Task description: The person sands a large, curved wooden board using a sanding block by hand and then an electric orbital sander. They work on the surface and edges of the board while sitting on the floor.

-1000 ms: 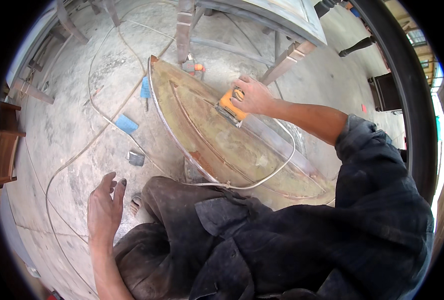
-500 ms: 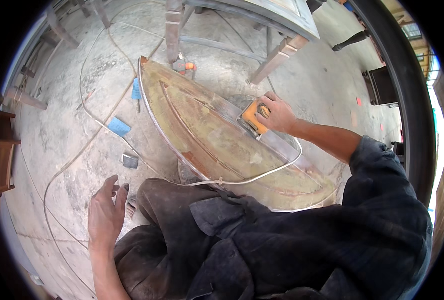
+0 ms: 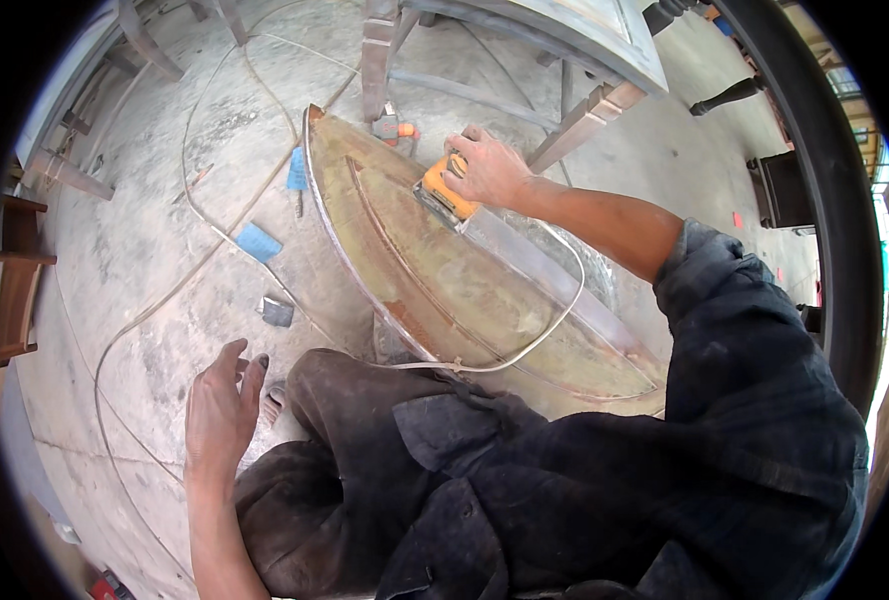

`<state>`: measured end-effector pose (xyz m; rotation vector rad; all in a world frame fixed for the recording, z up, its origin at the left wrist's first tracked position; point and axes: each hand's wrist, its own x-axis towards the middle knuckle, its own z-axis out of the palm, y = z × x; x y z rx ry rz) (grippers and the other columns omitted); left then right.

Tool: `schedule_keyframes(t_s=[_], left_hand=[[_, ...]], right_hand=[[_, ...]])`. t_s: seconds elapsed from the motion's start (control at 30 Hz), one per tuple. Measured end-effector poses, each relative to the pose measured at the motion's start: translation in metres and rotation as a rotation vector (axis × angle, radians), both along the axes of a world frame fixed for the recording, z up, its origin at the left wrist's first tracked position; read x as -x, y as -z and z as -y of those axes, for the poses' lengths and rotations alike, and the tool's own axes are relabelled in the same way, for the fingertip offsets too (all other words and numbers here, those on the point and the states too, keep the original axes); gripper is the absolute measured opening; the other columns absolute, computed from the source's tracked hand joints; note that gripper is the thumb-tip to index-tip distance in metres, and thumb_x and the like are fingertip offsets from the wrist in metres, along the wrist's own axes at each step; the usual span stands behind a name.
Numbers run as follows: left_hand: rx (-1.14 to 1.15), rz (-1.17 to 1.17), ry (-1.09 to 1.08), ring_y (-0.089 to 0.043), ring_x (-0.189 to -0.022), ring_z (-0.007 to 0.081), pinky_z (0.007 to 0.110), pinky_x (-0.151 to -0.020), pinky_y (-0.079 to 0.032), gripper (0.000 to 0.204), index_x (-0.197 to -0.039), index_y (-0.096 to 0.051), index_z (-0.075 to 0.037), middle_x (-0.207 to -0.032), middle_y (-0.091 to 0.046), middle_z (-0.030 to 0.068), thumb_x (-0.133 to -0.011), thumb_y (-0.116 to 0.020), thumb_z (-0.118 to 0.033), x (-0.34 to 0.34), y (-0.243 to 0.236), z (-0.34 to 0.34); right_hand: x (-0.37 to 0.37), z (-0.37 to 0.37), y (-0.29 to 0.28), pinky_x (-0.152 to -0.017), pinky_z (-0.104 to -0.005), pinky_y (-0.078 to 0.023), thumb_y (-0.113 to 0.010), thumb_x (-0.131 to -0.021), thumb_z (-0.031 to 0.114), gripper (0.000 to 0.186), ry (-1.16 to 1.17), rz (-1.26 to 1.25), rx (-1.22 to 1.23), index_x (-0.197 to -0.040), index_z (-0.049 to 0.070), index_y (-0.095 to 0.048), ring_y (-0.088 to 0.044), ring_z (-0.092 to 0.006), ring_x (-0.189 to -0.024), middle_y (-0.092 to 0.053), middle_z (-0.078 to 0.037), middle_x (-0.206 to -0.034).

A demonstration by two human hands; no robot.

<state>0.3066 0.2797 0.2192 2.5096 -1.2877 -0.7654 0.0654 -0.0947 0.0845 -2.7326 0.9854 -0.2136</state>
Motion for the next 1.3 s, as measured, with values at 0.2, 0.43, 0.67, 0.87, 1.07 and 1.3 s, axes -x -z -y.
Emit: schedule_keyframes(t_s=[0.2, 0.43, 0.67, 0.87, 1.07, 1.3], left_hand=[[-0.001, 0.01, 0.02, -0.072, -0.097, 0.0415, 0.045, -0.083, -0.055, 0.037, -0.127, -0.062, 0.005, -0.103, -0.073, 0.029, -0.101, -0.063, -0.021, 0.001, -0.003, -0.007], [-0.015, -0.029, 0.009, -0.072, -0.098, 0.0423, 0.045, -0.084, -0.055, 0.037, -0.128, -0.062, 0.005, -0.104, -0.073, 0.0295, -0.101, -0.063, -0.021, -0.001, -0.002, -0.006], [0.014, -0.016, 0.012, -0.072, -0.096, 0.0424, 0.047, -0.082, -0.055, 0.037, -0.125, -0.063, 0.006, -0.101, -0.073, 0.0282, -0.101, -0.062, -0.023, -0.003, 0.003, 0.002], [-0.02, -0.002, 0.042, -0.072, -0.094, 0.0423, 0.047, -0.082, -0.055, 0.037, -0.126, -0.063, 0.005, -0.099, -0.073, 0.0274, -0.101, -0.062, -0.024, 0.002, 0.004, 0.009], [-0.036, 0.016, 0.077, -0.072, -0.096, 0.0418, 0.046, -0.082, -0.055, 0.039, -0.127, -0.062, 0.004, -0.101, -0.073, 0.0278, -0.102, -0.06, -0.026, 0.007, 0.008, 0.018], [-0.052, 0.032, 0.104, -0.072, -0.097, 0.0419, 0.047, -0.083, -0.055, 0.042, -0.128, -0.062, 0.005, -0.102, -0.073, 0.0275, -0.103, -0.058, -0.029, 0.007, 0.011, 0.022]], right_hand=[[0.041, -0.008, 0.002, -0.084, -0.0519, -0.057, -0.069, -0.085, 0.039, 0.04, 0.063, -0.044, 0.01, -0.116, 0.015, -0.063, -0.066, -0.0395, -0.104, -0.059, -0.015, -0.118], [0.031, -0.003, -0.003, -0.086, -0.0544, -0.058, -0.067, -0.087, 0.042, 0.047, 0.046, -0.043, -0.029, -0.125, 0.014, -0.063, -0.067, -0.0397, -0.105, -0.057, -0.016, -0.125], [0.034, -0.011, -0.001, -0.084, -0.0518, -0.057, -0.069, -0.086, 0.041, 0.039, 0.034, -0.051, 0.009, -0.116, 0.016, -0.063, -0.067, -0.0383, -0.103, -0.059, -0.016, -0.119], [0.087, -0.028, 0.0, -0.083, -0.0501, -0.058, -0.07, -0.086, 0.041, 0.039, 0.064, -0.073, 0.031, -0.116, 0.016, -0.063, -0.066, -0.0358, -0.102, -0.057, -0.014, -0.122], [0.141, -0.047, -0.004, -0.08, -0.0479, -0.058, -0.072, -0.086, 0.037, 0.038, 0.116, -0.077, 0.028, -0.116, 0.016, -0.063, -0.066, -0.0346, -0.099, -0.058, -0.011, -0.121], [0.205, -0.062, -0.007, -0.086, -0.0517, -0.057, -0.068, -0.089, 0.041, 0.041, 0.187, -0.111, -0.071, -0.121, 0.015, -0.063, -0.065, -0.0361, -0.106, -0.057, -0.013, -0.126]])
